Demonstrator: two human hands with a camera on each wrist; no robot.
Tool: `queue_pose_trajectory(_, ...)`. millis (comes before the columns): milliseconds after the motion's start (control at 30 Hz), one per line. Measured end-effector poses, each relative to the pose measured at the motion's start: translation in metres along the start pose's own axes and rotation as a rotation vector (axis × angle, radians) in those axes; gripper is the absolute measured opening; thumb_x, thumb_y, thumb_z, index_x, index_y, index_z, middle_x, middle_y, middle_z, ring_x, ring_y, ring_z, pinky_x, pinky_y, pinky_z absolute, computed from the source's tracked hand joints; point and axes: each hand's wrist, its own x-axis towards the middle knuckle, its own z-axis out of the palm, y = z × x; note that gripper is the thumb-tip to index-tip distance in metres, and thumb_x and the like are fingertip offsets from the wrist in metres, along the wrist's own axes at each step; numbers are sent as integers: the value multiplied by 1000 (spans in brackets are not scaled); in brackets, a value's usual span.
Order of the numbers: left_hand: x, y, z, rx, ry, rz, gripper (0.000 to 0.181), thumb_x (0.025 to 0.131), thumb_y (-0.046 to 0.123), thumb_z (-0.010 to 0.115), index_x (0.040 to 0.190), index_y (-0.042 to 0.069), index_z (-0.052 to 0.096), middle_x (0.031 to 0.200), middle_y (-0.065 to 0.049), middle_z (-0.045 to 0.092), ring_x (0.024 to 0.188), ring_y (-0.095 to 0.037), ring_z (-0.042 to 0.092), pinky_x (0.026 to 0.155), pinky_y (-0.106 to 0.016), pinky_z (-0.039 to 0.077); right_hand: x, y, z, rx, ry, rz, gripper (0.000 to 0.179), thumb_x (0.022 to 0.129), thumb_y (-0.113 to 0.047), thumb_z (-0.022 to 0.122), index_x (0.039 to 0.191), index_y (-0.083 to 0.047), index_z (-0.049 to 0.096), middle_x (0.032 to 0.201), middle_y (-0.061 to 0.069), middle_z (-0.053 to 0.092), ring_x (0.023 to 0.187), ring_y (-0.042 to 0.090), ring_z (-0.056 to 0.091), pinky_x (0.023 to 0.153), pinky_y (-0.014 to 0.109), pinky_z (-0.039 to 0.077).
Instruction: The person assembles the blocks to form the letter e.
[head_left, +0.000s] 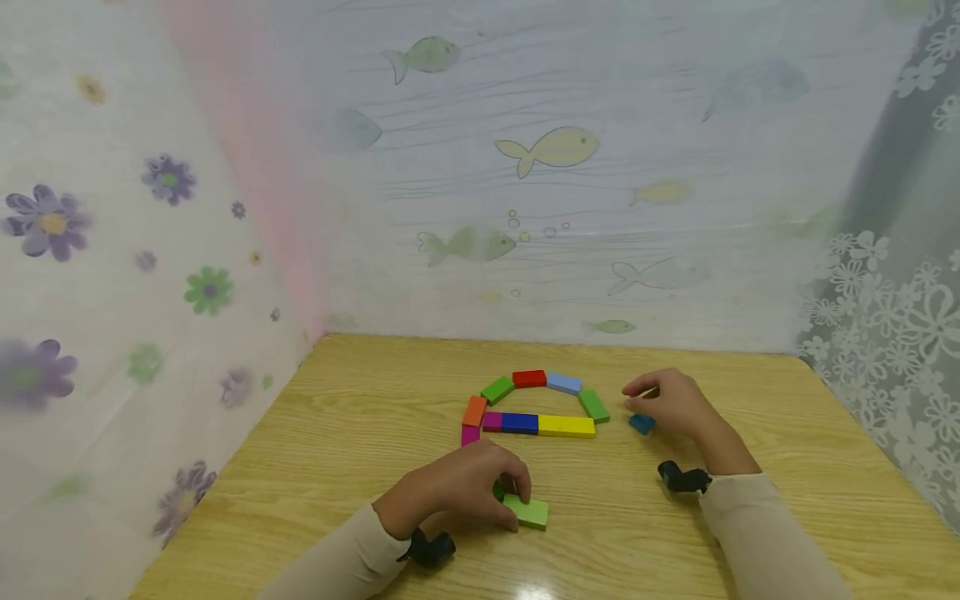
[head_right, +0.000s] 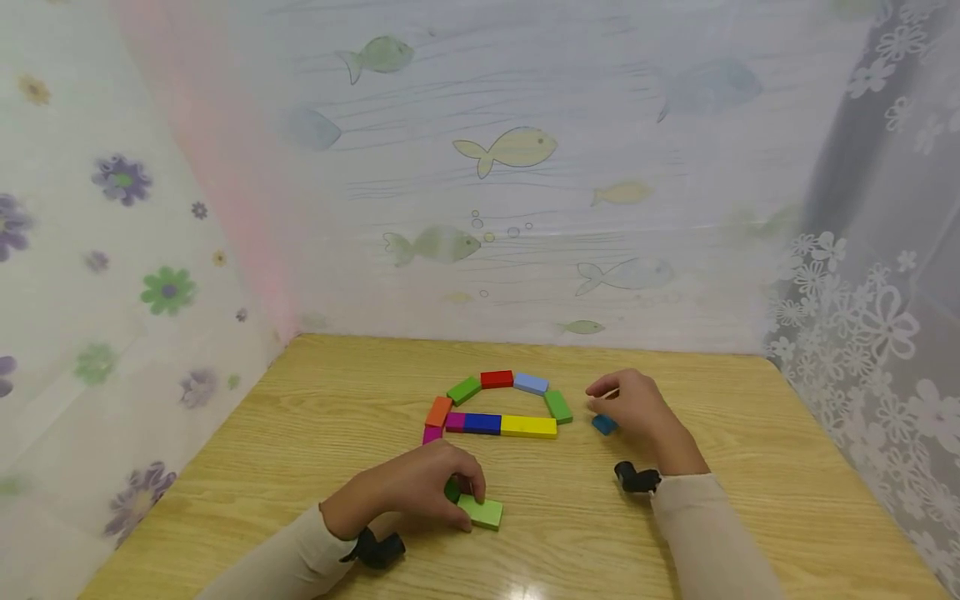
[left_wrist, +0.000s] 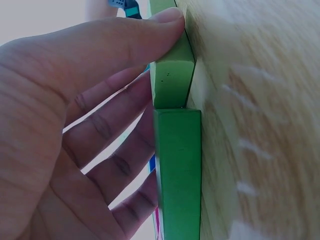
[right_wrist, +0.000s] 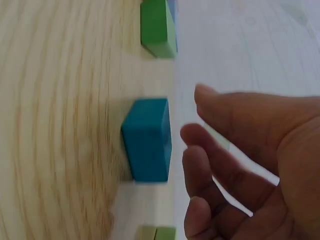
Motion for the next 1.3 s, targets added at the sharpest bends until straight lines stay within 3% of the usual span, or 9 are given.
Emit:
queue_pose_trajectory(367, 0, 1, 0, 4, -8, -20, 21, 82, 31, 90, 92, 28, 72, 90, 23, 67, 86, 7, 61, 81, -14, 52, -4, 19, -12, 50, -157, -71, 42, 88, -29, 84, 124, -10, 75, 125, 10, 73, 111, 31, 68, 93, 48, 57)
queue_pose_trajectory(567, 0, 2, -1, -4, -10, -22, 21, 82, 30, 90, 92, 27, 72, 91, 22, 68, 86, 7, 62, 81, -14, 53, -6, 24, -13, 52, -199, -94, 40, 85, -22, 87, 122, -10, 76, 121, 11, 73, 105, 28, 68, 88, 45, 59)
queue_pose_trajectory(833, 0, 2, 0, -5, -8, -16, 21, 82, 31, 90, 93, 27, 72, 91, 21, 68, 87, 7, 62, 82, -14, 53, -7, 24, -15, 43, -211, -62, 39, 85, -25, 86, 120, -11, 77, 112, 7, 74, 98, 20, 68, 84, 41, 59)
queue_pose_trajectory(1000, -1, 3, -1, -13, -9, -9, 21, 82, 30, 90, 93, 26, 73, 91, 20, 68, 86, 6, 63, 81, -14, 53, -7, 20, -17, 31, -176, -49, 36, 86, -27, 86, 118, -12, 78, 113, 6, 73, 97, 20, 67, 82, 37, 58)
queue_pose_trajectory(1300, -1, 4, -3, -2, -9, 3, 21, 83, 30, 89, 94, 26, 73, 92, 20, 68, 86, 5, 63, 81, -14, 53, -10, 5, -9, 17, -111, -138, 34, 90, -33, 82, 116, -12, 77, 112, 7, 74, 78, 15, 69, 67, 30, 56)
